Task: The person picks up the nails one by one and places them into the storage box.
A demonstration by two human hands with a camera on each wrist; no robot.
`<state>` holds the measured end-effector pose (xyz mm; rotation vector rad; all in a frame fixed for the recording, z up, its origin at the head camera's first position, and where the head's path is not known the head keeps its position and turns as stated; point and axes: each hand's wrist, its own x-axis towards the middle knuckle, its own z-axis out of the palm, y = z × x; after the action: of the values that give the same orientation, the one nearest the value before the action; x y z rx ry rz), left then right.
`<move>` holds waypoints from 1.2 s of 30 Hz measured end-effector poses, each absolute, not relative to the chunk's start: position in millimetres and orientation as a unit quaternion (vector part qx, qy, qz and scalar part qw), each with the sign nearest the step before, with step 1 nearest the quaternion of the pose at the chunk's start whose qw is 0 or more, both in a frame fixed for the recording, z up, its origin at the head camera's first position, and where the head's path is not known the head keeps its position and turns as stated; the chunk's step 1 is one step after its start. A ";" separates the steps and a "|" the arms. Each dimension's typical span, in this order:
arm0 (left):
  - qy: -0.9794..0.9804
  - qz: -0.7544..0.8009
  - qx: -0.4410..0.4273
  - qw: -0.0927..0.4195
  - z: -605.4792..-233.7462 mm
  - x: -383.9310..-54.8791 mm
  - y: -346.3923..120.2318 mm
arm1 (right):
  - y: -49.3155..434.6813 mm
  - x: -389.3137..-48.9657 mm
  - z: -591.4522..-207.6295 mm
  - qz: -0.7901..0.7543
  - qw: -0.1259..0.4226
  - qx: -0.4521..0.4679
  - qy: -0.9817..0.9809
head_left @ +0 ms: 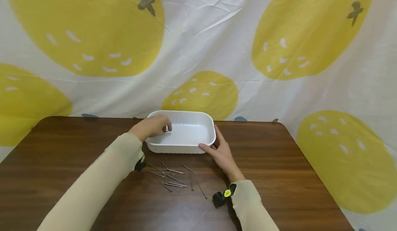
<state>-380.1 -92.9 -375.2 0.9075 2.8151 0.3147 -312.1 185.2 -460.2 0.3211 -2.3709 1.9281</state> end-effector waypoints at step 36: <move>0.941 0.134 0.309 0.042 -362.7 -388.0 -92.3 | 186.4 -311.0 -460.1 0.633 0.041 0.097 -0.767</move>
<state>-388.0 -92.3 -362.7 0.9443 2.8778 0.4115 -311.0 186.4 -460.1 0.2968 -2.3482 1.9385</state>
